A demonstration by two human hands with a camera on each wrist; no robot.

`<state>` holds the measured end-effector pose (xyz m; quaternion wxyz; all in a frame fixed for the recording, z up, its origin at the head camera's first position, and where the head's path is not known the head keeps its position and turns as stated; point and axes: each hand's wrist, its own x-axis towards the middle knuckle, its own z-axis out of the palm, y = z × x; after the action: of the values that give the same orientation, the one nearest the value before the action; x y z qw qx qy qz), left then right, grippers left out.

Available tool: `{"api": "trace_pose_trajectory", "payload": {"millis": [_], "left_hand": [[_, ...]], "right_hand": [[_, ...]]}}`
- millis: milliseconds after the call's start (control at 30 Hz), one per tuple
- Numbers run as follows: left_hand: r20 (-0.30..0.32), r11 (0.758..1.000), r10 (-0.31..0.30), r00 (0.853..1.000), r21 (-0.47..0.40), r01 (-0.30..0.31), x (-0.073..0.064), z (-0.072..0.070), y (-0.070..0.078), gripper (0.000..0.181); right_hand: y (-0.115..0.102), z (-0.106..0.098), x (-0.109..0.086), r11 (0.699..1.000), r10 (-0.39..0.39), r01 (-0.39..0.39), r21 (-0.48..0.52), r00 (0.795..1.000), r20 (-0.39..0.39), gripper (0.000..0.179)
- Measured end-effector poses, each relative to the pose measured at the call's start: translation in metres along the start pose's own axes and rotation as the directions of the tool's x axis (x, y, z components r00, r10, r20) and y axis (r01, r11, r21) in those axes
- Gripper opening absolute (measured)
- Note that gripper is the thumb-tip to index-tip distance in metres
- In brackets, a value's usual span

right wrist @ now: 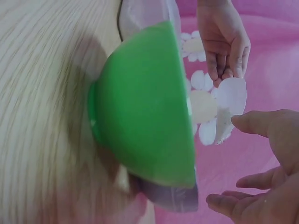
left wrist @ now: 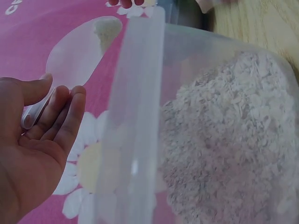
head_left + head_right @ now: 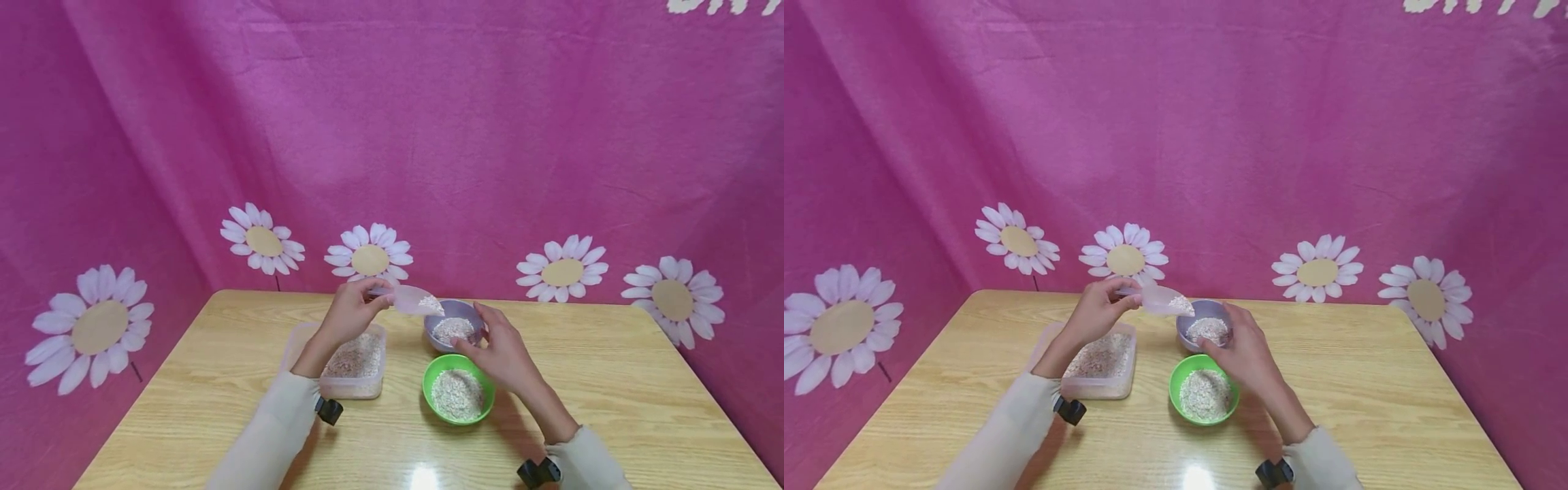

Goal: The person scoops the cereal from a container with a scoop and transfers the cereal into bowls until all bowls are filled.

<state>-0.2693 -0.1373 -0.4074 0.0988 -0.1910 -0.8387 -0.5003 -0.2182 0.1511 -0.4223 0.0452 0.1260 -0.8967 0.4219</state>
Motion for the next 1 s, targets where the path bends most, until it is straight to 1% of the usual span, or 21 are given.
{"api": "trace_pose_trajectory", "payload": {"millis": [133, 267, 433, 567, 667, 800, 900, 1000], "left_hand": [[0.020, 1.000, -0.002, 1.000, 0.009, 0.002, 0.005, 0.007, -0.002, 0.016], [0.052, 0.999, -0.014, 0.999, 0.048, 0.012, 0.009, 0.013, -0.003, 0.014], [0.085, 0.994, -0.009, 0.996, 0.105, 0.000, 0.013, 0.017, 0.000, 0.011], [0.110, 0.990, -0.005, 0.994, 0.140, -0.011, 0.015, 0.017, 0.000, 0.005], [0.135, 0.983, 0.017, 0.991, 0.177, -0.041, 0.017, 0.017, 0.000, 0.006], [0.182, 0.964, 0.069, 0.981, 0.242, -0.113, 0.023, 0.013, 0.005, 0.010], [0.219, 0.943, 0.107, 0.970, 0.288, -0.169, 0.030, 0.008, 0.013, 0.012], [0.237, 0.930, 0.135, 0.962, 0.305, -0.206, 0.037, 0.003, 0.022, 0.014]], "right_hand": [[0.013, 0.001, 0.002, 1.000, 0.017, -0.017, 0.003, 1.000, 0.004, 0.081], [0.024, 0.002, 0.004, 0.998, 0.054, -0.055, 0.025, 0.998, 0.018, 0.081], [0.034, 0.003, 0.007, 0.991, 0.104, -0.110, 0.072, 0.992, 0.075, 0.080], [0.040, 0.004, 0.009, 0.986, 0.128, -0.139, 0.087, 0.985, 0.118, 0.079], [0.043, 0.004, 0.010, 0.983, 0.135, -0.150, 0.102, 0.981, 0.139, 0.079], [0.044, 0.004, 0.010, 0.981, 0.138, -0.156, 0.116, 0.979, 0.147, 0.080], [0.045, 0.004, 0.010, 0.981, 0.139, -0.156, 0.113, 0.980, 0.145, 0.080], [0.045, 0.003, 0.010, 0.980, 0.147, -0.164, 0.114, 0.979, 0.144, 0.078]]}}
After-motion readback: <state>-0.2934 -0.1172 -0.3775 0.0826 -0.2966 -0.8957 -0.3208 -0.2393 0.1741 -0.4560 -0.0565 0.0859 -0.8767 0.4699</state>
